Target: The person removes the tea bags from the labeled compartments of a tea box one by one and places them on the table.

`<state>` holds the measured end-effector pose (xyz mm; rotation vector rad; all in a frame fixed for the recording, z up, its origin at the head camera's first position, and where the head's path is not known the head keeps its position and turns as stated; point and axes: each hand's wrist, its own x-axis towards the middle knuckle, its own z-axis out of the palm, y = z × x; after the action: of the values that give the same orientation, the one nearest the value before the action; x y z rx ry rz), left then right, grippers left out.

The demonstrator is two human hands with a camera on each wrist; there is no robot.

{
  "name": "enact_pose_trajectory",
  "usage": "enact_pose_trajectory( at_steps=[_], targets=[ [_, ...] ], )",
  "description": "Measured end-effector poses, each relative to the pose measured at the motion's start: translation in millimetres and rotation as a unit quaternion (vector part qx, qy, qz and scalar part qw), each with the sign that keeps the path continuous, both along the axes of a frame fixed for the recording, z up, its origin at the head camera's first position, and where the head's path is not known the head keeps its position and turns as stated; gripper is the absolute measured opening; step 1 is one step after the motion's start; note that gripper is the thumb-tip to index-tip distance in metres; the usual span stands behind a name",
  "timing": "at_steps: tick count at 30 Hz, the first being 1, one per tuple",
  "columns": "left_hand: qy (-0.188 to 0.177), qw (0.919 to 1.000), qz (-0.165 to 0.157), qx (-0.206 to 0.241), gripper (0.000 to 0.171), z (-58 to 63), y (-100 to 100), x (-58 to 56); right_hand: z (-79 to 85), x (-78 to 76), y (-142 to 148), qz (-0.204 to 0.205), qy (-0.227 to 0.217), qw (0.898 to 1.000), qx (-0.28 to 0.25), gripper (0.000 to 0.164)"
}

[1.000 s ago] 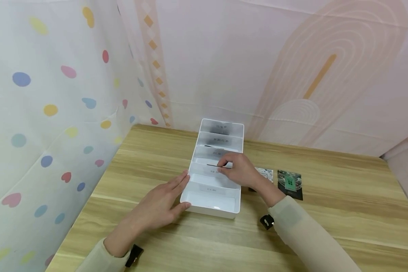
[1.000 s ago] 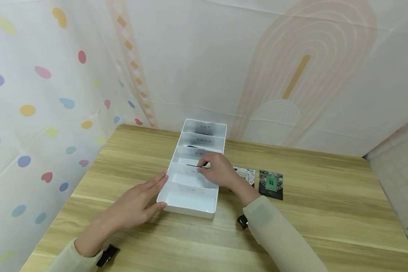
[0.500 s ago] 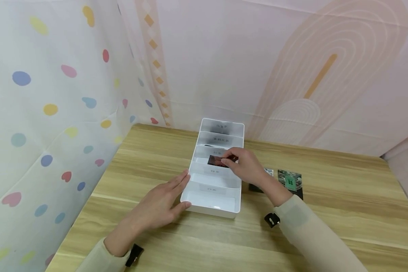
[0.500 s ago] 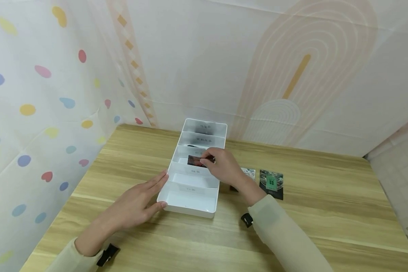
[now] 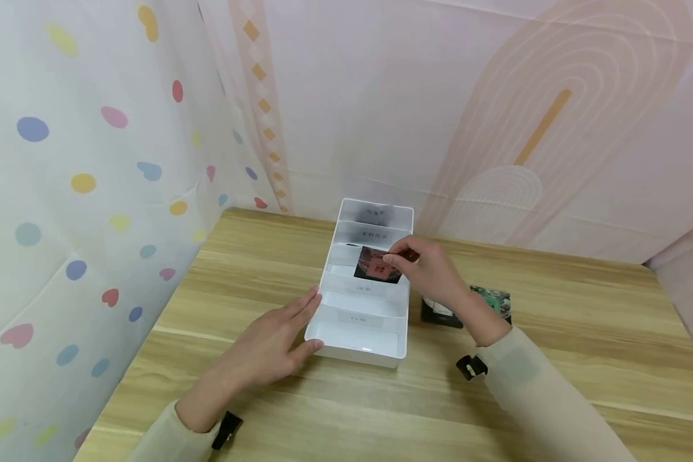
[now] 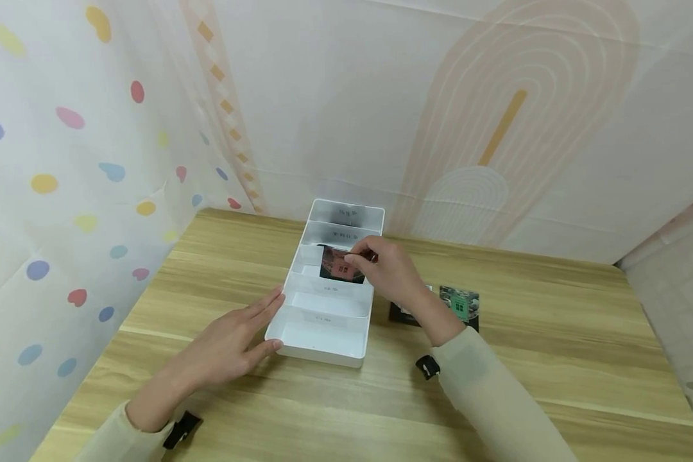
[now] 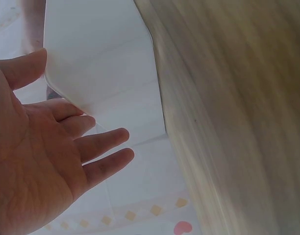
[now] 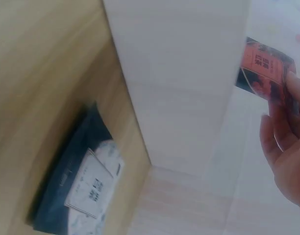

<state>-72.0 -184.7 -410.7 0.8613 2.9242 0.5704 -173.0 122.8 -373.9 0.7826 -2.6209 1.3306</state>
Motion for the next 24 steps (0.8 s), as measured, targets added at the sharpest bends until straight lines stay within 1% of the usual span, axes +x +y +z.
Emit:
enact_pose_trajectory(
  at_steps=[5, 12, 18, 24],
  targets=[
    [0.002, 1.0000, -0.003, -0.002, 0.079, 0.7, 0.2, -1.2, 9.8, 0.1, 8.0, -0.009, 0.023, 1.000, -0.016, 0.004],
    [0.007, 1.0000, -0.005, 0.002, 0.077, 0.2, -0.1, -1.5, 21.8, 2.0, 22.5, -0.042, 0.049, 0.997, -0.037, 0.005],
    [0.015, 0.9998, -0.011, 0.003, 0.078, -1.0, 1.0, -1.7, 23.5, 3.5, 39.0, -0.054, 0.086, 0.994, -0.044, 0.005],
    [0.013, 0.9999, -0.010, 0.001, 0.078, -2.0, 2.3, -1.4, 24.2, 6.3, 54.5, -0.070, 0.096, 0.992, -0.043, 0.005]
  ],
)
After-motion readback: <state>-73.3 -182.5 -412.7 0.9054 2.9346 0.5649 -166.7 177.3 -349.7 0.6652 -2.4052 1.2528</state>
